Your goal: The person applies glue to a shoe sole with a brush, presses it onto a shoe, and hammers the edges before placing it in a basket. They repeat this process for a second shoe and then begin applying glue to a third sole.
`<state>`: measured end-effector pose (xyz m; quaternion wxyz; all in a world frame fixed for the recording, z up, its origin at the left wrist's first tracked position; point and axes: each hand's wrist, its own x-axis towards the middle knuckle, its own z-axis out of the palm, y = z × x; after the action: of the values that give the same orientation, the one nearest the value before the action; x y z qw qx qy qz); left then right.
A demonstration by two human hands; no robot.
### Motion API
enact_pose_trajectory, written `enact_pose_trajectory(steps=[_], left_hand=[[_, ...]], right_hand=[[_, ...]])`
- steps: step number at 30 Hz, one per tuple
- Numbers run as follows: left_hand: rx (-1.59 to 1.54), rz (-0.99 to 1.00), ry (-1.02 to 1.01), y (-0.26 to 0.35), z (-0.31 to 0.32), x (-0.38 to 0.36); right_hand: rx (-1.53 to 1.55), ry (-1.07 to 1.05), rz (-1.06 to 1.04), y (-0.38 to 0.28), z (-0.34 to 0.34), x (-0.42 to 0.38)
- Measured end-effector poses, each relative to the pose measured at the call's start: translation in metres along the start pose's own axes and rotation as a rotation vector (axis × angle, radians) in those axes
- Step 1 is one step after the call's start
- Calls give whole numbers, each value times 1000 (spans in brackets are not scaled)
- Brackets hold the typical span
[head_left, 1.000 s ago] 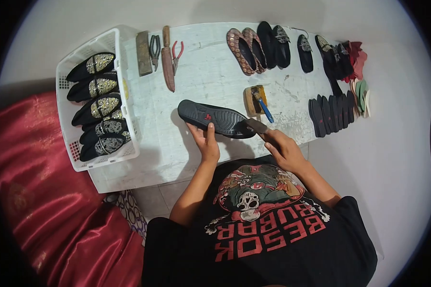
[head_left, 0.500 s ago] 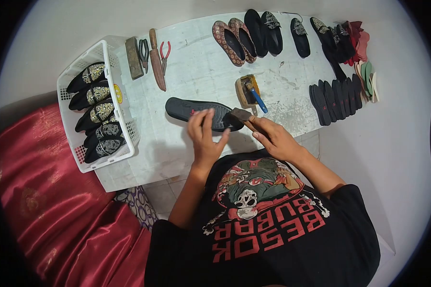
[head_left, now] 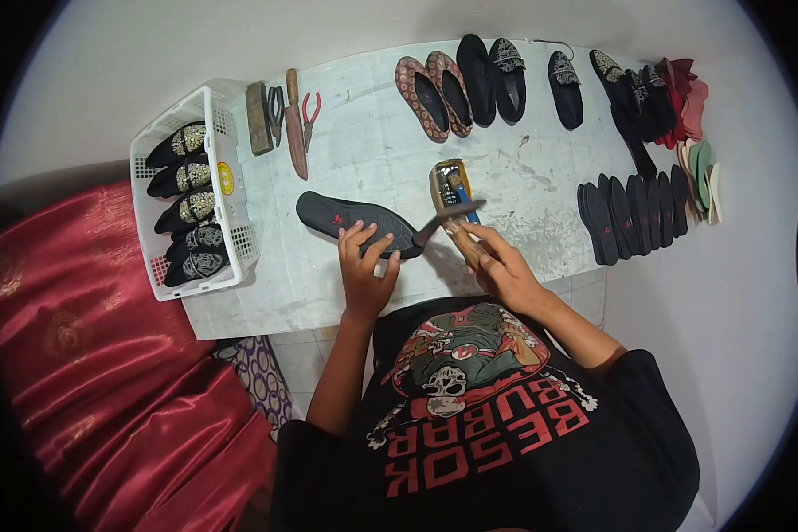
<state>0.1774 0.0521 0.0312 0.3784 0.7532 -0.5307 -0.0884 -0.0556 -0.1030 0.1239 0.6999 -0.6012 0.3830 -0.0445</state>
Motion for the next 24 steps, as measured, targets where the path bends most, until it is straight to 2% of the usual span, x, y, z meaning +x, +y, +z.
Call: enact_pose_trajectory(steps=[2,4,7,10,11,16,19,22,24], left_hand=[[3,23,17,0,1,3],[7,34,37,4,2,1],[35,20,53,-1,9,-9],[48,14,71,-1,13,-9],[52,6,81,0,13,-10],[30,6,54,1,8,-10],[32,20,45,1,6,-8],[56,7,30,0,4,-6],[46,-3,29,2,1,0]], right_hand=[[-73,50,-237,41,-16,-13],[-252,136,-227,67,-35,-39],[-291,448,-284,142,-64,-53],[-657,575,-183,194,-104,-48],[-698,554,-156,208,-112,-46],[-836,476,-55,237,-113,-32],[-824,515,-46,243,-103,-22],[-894,751,-211,224,-90,-25],[-754,639,-369,194,-82,-23]])
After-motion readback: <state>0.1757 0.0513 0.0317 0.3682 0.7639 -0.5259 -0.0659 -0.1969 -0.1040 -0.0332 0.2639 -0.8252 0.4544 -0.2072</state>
